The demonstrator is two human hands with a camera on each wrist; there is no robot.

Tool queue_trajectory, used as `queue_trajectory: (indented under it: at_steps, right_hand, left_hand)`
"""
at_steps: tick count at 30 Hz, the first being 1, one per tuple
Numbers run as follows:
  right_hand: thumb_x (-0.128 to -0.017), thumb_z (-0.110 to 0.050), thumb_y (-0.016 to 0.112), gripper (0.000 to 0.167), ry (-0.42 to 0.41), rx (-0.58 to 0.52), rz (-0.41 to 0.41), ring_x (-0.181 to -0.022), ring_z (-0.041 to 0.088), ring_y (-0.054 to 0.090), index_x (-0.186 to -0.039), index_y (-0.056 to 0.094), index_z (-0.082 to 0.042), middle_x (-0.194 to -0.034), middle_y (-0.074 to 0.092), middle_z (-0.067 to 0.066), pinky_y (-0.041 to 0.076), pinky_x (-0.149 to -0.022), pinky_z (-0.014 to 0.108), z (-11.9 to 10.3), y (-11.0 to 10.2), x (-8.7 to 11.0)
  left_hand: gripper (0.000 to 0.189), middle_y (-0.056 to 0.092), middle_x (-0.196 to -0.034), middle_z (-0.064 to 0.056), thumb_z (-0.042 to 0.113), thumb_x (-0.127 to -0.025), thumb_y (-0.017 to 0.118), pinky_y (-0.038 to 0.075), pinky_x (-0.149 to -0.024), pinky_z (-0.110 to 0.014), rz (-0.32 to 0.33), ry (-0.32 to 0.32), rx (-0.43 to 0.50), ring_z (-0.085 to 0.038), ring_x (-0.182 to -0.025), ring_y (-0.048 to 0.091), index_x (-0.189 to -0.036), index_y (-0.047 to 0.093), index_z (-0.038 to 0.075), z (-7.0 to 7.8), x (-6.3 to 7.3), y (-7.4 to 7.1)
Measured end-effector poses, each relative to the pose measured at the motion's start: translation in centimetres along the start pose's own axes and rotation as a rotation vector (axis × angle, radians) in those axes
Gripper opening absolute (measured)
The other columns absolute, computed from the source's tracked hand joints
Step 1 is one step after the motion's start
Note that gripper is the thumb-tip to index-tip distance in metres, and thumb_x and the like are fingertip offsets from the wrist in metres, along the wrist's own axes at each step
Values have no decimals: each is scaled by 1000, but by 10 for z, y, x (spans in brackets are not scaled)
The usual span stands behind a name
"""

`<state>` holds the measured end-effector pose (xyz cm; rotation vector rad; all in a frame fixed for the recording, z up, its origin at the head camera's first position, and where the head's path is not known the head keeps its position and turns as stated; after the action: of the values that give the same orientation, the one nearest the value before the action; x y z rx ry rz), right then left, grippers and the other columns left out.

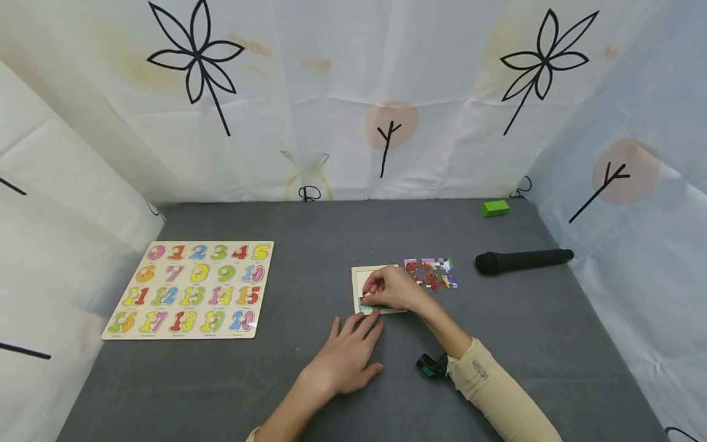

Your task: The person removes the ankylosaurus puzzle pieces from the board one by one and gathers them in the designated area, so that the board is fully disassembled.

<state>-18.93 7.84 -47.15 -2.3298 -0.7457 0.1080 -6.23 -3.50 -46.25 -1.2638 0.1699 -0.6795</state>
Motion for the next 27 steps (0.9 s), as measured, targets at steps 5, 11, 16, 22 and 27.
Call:
queue_trajectory:
  at_steps: [5,11,16,22,27]
  right_hand:
    - [-91,-17,87,16,-2,4,-7,-67,4,56,-94,78,-5,-81,70,3,48,-65,20,-1,1,0]
    - [-92,-17,86,15,-25,41,-9,-69,3,57,-97,77,-6,-83,72,3,48,-66,20,-2,3,2]
    - [-91,-18,87,18,-50,55,-7,-72,2,61,-98,75,-6,-86,75,4,51,-67,20,-5,3,3]
    - [-91,-14,87,20,-30,-19,-32,-73,4,63,-101,72,-6,-88,75,4,53,-69,20,-2,4,3]
    - [-96,-11,82,16,-49,-113,-42,-74,5,63,-105,71,-4,-90,74,8,52,-69,20,3,6,4]
  left_hand:
    - [73,34,-179,-3,44,-101,75,38,-122,-75,10,-15,3,-30,-161,36,-163,49,15,1,-2,0]
    - [73,36,-178,-2,43,-100,77,40,-120,-75,34,-29,-10,-30,-158,40,-162,50,14,4,-2,0]
    - [74,35,-178,-1,43,-101,77,40,-121,-75,35,-36,-7,-29,-159,40,-163,48,14,4,-3,1]
    - [75,34,-178,0,42,-101,76,38,-122,-75,22,-42,2,-29,-161,38,-165,47,15,3,-4,2]
    - [74,35,-178,-1,42,-101,76,38,-122,-75,31,-39,6,-28,-160,38,-164,47,15,4,-2,2]
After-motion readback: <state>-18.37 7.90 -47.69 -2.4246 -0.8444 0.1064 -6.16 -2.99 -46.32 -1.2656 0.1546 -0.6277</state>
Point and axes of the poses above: each hand's wrist, its own x-axis away from the middle knuckle, its own y-axis out of the palm, z = x × y, the point moved 6 cm from there along -x, towards the middle knuckle
